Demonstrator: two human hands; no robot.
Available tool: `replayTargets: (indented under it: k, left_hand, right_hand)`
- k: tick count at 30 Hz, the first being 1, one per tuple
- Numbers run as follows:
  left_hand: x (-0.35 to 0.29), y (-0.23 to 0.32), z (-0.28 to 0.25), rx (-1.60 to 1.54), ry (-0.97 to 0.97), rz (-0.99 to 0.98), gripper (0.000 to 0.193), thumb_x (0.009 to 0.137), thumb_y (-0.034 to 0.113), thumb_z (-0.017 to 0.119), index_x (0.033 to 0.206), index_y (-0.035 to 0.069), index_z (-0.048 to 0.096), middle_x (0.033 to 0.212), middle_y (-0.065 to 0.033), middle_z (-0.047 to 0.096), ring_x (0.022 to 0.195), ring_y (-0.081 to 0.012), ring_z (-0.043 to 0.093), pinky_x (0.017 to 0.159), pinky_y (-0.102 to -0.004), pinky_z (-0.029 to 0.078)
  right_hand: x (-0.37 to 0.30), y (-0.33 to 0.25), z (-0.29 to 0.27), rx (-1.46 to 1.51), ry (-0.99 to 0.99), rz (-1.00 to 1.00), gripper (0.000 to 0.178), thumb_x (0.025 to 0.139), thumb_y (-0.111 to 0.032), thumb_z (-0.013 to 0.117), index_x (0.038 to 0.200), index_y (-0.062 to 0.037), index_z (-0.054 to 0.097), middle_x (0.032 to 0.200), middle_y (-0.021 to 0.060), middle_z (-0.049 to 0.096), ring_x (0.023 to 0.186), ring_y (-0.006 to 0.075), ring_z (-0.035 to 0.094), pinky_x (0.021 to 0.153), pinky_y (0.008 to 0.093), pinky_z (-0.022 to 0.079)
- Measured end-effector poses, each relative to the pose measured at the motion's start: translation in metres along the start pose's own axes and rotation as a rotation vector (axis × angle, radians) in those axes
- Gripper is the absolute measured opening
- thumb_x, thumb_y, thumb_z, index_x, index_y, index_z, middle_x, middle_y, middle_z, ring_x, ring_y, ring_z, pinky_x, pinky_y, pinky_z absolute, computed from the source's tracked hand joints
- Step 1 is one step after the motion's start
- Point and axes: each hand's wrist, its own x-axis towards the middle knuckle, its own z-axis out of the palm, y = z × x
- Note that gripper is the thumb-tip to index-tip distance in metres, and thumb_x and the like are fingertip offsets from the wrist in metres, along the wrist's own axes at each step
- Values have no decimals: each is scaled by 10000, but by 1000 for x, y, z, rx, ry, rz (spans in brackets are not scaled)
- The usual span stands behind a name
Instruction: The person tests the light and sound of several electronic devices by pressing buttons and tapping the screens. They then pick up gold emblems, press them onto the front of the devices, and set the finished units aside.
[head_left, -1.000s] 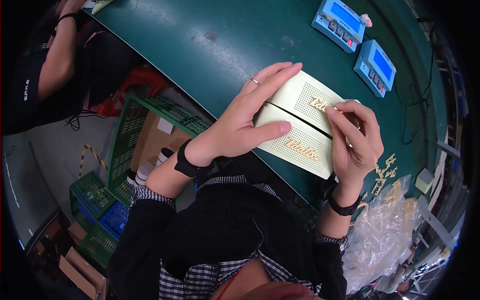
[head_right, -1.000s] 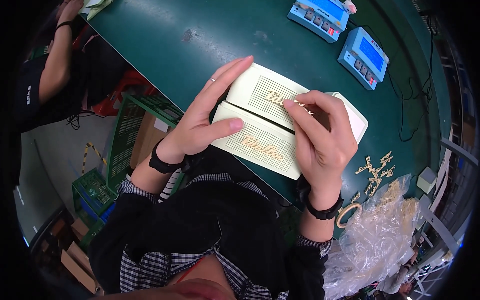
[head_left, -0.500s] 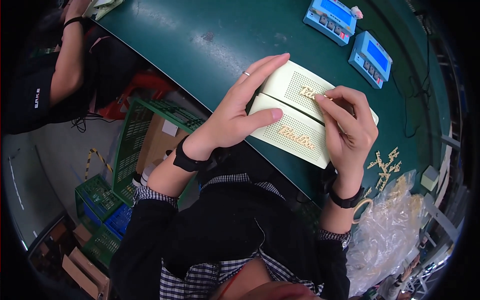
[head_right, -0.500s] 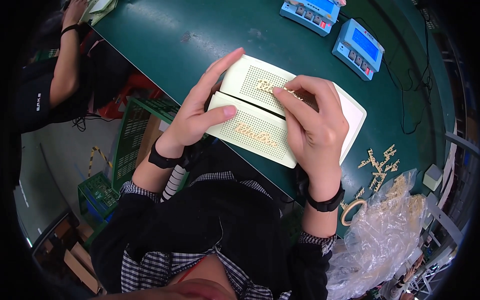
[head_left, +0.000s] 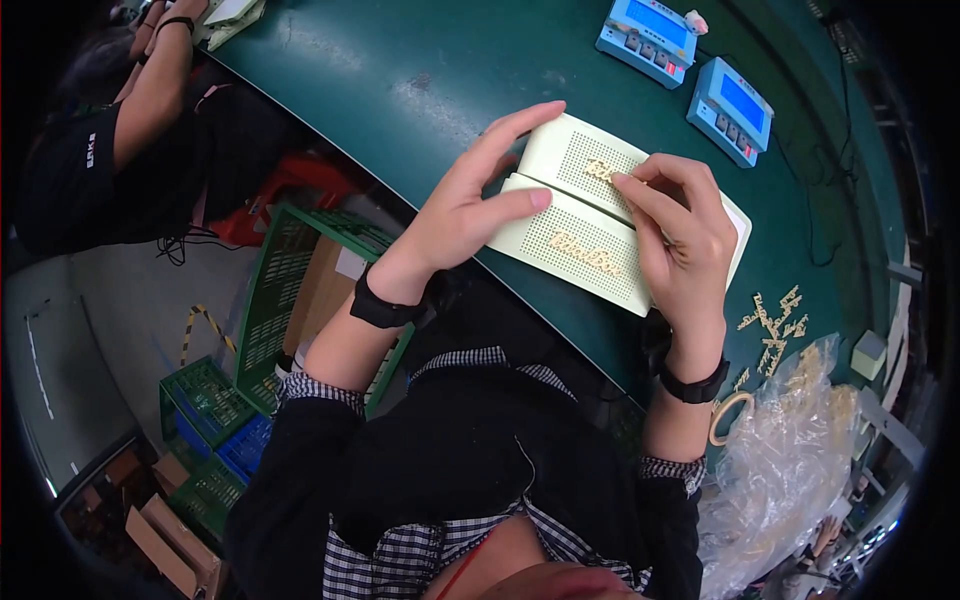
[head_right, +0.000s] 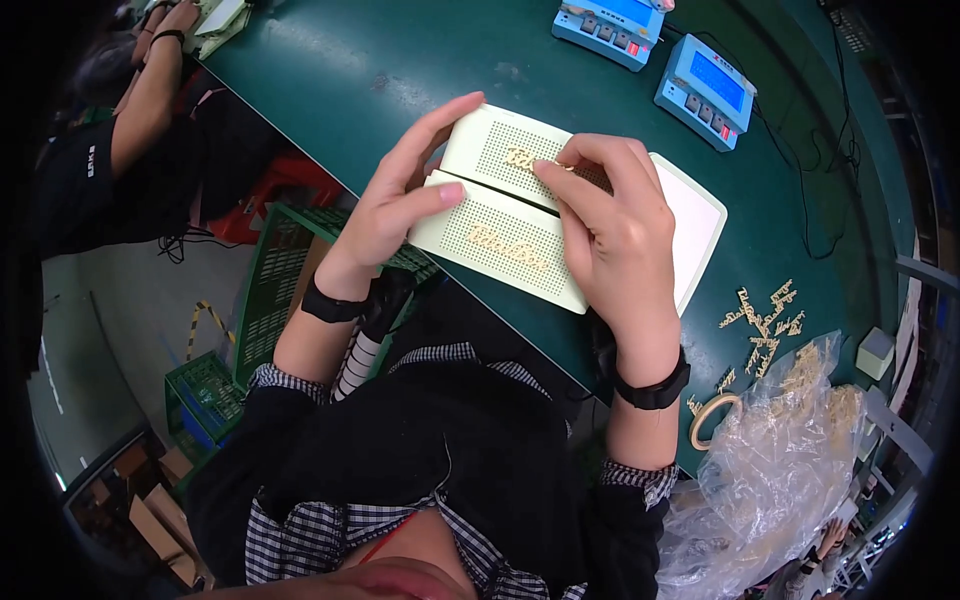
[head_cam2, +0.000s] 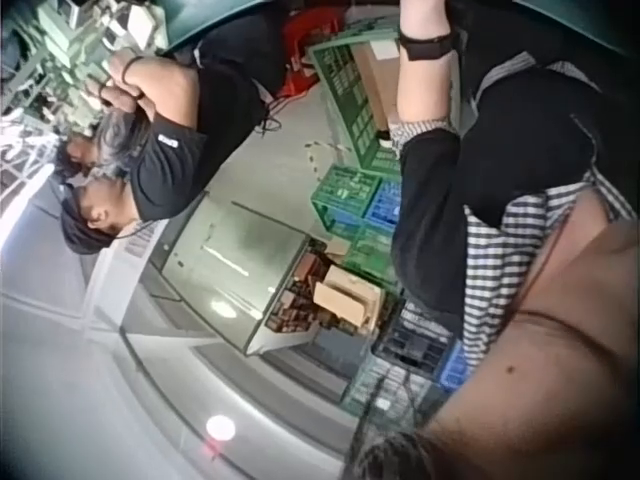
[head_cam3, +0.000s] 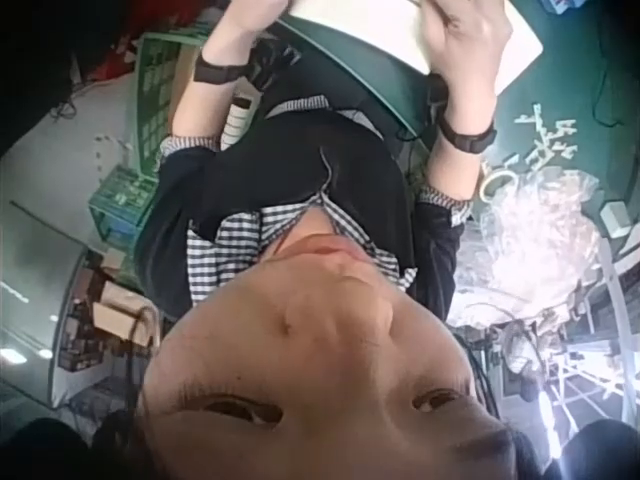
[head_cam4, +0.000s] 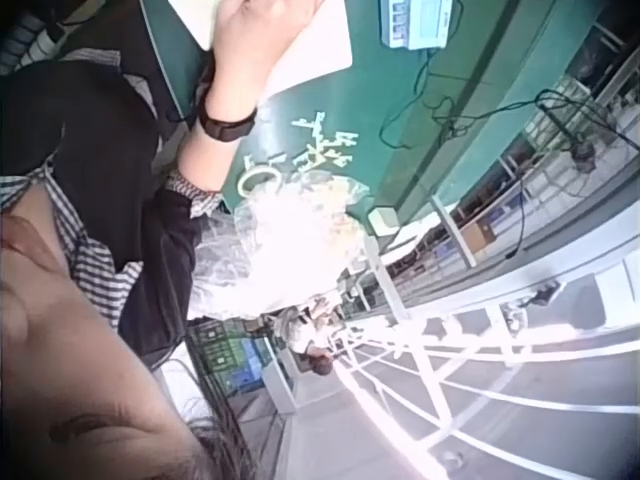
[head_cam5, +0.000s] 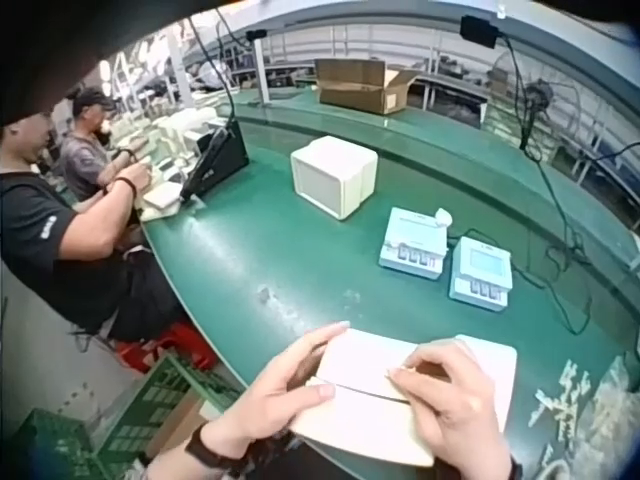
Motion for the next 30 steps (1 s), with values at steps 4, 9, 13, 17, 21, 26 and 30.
replayTargets:
  k: [4, 9, 13, 17, 21, 26, 30]
  left_hand:
    - [19, 16, -6, -23, -5, -134, 584, 876, 244, 688, 1383, 40, 481, 1362, -167, 495, 1204, -232, 526, 995, -334, 440]
    - [47, 27, -4, 388, -37, -160, 589, 871, 268, 713, 1341, -15, 499, 1235, -141, 593, 1155, -195, 558, 963, -300, 456]
    - [63, 29, -9, 430, -197, -389, 619, 856, 321, 750, 1325, -15, 526, 1171, -130, 625, 1063, -169, 601, 895, -289, 494]
    - [73, 42, -8, 534, -306, -404, 560, 869, 326, 739, 1277, -20, 575, 1057, -103, 660, 921, -129, 634, 754, -248, 524]
    - [77, 60, -2, 652, -381, -553, 529, 873, 333, 734, 1238, -30, 608, 997, -87, 670, 835, -101, 636, 633, -224, 516]
    - [74, 60, -1, 637, -350, -516, 510, 877, 334, 726, 1236, -11, 617, 955, -72, 673, 783, -89, 633, 555, -214, 489]
    - [77, 61, 3, 628, -333, -604, 526, 853, 356, 743, 1234, 12, 627, 953, -65, 669, 797, -101, 634, 560, -226, 488]
  right_hand:
    - [-1, -1, -3, 32, -33, 58, 253, 754, 108, 672, 953, -29, 748, 995, 92, 624, 893, 207, 622, 744, 300, 532]
    - [-3, 7, -9, -2, -63, 11, 272, 783, 28, 693, 1037, -59, 739, 1033, 90, 619, 999, 206, 593, 792, 305, 518]
    - [-9, 13, -17, 118, -111, 190, 307, 823, -81, 713, 1127, -45, 705, 1119, 96, 617, 1115, 193, 550, 824, 294, 502]
    - [1, 23, -8, 842, 80, 707, 349, 849, -161, 719, 1156, -1, 674, 1110, 102, 647, 1058, 168, 592, 819, 265, 498]
    - [4, 23, -2, 766, -138, 784, 311, 856, -142, 718, 1109, 34, 678, 1045, 109, 681, 952, 150, 636, 812, 255, 501]
    - [-1, 20, 6, 761, 5, 732, 301, 836, -121, 735, 1092, 28, 683, 976, 102, 696, 867, 134, 651, 798, 241, 500]
    - [-4, 26, 6, 809, -9, 712, 315, 829, -106, 737, 1104, 34, 675, 992, 107, 694, 872, 134, 653, 789, 242, 505]
